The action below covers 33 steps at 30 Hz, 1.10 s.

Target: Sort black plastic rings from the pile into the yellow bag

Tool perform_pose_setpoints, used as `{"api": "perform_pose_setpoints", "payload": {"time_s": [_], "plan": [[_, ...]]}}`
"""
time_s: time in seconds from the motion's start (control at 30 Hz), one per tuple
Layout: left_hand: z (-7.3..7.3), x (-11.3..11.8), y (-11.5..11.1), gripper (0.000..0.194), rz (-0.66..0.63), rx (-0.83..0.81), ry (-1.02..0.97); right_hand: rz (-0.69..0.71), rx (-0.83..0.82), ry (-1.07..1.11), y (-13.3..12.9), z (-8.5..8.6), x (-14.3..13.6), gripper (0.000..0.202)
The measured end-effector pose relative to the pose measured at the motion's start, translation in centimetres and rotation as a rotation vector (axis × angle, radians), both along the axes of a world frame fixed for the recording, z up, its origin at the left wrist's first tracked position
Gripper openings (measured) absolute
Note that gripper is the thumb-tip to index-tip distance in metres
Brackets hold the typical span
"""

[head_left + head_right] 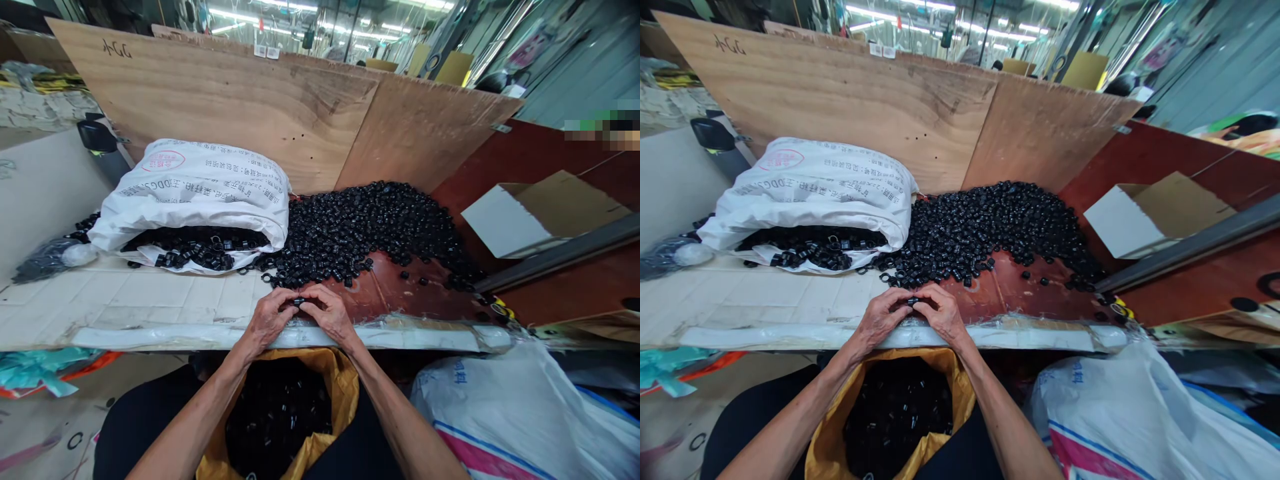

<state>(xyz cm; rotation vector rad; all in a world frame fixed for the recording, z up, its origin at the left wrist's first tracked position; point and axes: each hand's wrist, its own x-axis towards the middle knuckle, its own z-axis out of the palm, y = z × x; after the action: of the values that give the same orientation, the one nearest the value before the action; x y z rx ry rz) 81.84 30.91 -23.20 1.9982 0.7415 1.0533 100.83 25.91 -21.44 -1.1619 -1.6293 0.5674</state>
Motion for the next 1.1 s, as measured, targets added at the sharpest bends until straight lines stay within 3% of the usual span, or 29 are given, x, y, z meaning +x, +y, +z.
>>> {"api": "perform_pose_setpoints", "payload": {"time_s": [0.27, 0.43, 0.6, 0.8, 1.1], "plan": [[0.6, 0.0, -0.4, 0.026, -0.029, 0.012, -0.007, -0.056, -0.093, 0.051, -0.1, -1.0, -0.2, 0.029], [0.6, -0.1, -0.5, 0.025, -0.002, 0.034, 0.008, -0.032, -0.086, -0.005, -0.1, -0.9, -0.8, 0.018], [0.6, -0.3, -0.5, 0.025, 0.004, 0.014, -0.032, -0.044, -0.158, 0.085, -0.5, -0.9, -1.4, 0.021], [0.7, -0.2, -0.6, 0.024, 0.005, -0.047, -0.085, -0.050, -0.096, 0.191, -0.5, -1.5, -1.6, 0.014], [0.5, 0.0, -0.7, 0.020, -0.008, -0.156, -0.133, -0.030, -0.025, 0.203, -0.6, -0.6, -1.4, 0.013]]}}
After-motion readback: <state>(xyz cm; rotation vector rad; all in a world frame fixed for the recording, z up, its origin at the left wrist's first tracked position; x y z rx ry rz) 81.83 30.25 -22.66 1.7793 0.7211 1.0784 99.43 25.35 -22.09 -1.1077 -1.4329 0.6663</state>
